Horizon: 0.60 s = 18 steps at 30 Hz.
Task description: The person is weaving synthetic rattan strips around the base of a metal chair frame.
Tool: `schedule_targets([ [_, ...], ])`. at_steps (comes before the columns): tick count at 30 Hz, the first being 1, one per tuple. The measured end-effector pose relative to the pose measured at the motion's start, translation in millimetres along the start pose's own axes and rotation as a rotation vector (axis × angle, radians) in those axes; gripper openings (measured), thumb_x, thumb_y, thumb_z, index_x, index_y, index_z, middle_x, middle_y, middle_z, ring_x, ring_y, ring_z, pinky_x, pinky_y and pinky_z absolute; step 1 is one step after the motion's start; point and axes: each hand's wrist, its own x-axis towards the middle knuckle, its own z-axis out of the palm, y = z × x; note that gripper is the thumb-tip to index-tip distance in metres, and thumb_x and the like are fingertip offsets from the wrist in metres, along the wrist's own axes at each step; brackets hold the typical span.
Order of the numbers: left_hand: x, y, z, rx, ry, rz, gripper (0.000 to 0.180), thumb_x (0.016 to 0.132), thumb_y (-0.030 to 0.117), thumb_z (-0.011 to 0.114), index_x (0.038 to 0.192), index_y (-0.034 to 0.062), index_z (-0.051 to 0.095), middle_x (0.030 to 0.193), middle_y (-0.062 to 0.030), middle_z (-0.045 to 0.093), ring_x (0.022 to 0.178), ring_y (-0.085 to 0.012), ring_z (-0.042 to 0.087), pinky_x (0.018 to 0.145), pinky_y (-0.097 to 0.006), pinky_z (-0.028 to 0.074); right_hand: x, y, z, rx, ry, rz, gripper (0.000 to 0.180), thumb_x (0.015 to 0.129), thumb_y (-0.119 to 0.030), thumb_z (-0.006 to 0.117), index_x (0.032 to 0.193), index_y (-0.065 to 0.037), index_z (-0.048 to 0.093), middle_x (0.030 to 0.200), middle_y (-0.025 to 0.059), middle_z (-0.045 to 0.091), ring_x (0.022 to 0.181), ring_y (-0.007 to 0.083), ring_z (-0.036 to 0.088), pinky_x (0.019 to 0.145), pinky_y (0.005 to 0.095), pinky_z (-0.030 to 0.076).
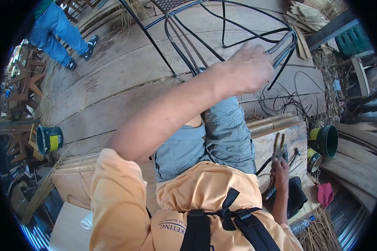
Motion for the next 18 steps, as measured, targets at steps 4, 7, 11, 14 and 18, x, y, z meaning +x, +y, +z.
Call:
schedule_targets([
  [4, 10.6, -15.5, -2.1, -0.008, 0.011, 0.009, 0.017, 0.072, 0.02, 0.063, 0.081, 0.0063, 0.067, 0.103, -0.0068, 0.059, 0.101, -0.0281, 0.053, 0.087, -0.041, 0.042, -4.9, -47.9, 15.0, 0.17, -0.128, -0.067, 0.022, 0.083, -0.016, 0.059, 0.104, -0.009, 0.056, 0.055, -0.0051, 0.042, 0.04, 0.0046, 0.037, 0.034, 0.0189, 0.032],
  [7, 12.2, -11.2, -6.8, -0.109, 0.0, -0.038, 0.019, 0.074, 0.022, 0.061, 0.08, 0.005, 0.067, 0.094, -0.0098, 0.062, 0.094, -0.0304, 0.057, 0.083, -0.041, 0.045, 6.2, -34.0, 27.2, 0.131, -0.135, -0.101, 0.033, 0.083, -0.019, 0.06, 0.113, -0.007, 0.054, 0.082, 0.0012, 0.06, 0.075, 0.0102, 0.057, 0.058, 0.0234, 0.044],
  [11, 13.8, -12.8, -22.5, -0.165, -0.06, -0.098, 0.022, 0.076, 0.024, 0.06, 0.077, 0.0035, 0.066, 0.078, -0.0136, 0.064, 0.083, -0.0302, 0.061, 0.078, -0.041, 0.047, 16.9, -41.0, 40.1, -0.025, -0.259, -0.186, 0.03, 0.088, -0.029, 0.053, 0.103, -0.003, 0.052, 0.088, 0.0044, 0.059, 0.085, 0.0169, 0.058, 0.072, 0.0291, 0.045],
  [14, 17.5, -14.1, -24.0, -0.14, -0.083, -0.121, 0.022, 0.076, 0.024, 0.06, 0.075, 0.003, 0.066, 0.076, -0.0144, 0.064, 0.081, -0.0296, 0.062, 0.076, -0.04, 0.048, 33.4, -60.6, 58.5, -0.583, -0.213, -0.409, 0.04, 0.091, -0.04, 0.045, 0.094, 0.0, 0.049, 0.075, 0.0133, 0.057, 0.074, 0.0246, 0.057, 0.066, 0.0348, 0.043],
  [18, 24.9, -15.3, -20.3, -0.075, 0.021, -0.043, 0.021, 0.074, 0.023, 0.062, 0.076, 0.0028, 0.066, 0.078, -0.0145, 0.064, 0.081, -0.0305, 0.062, 0.075, -0.04, 0.048, 38.5, -123.9, 90.9, -0.992, -0.078, -0.688, 0.046, 0.089, -0.045, 0.046, 0.089, 0.001, 0.047, 0.068, 0.0244, 0.055, 0.07, 0.0436, 0.054, 0.058, 0.047, 0.039],
])
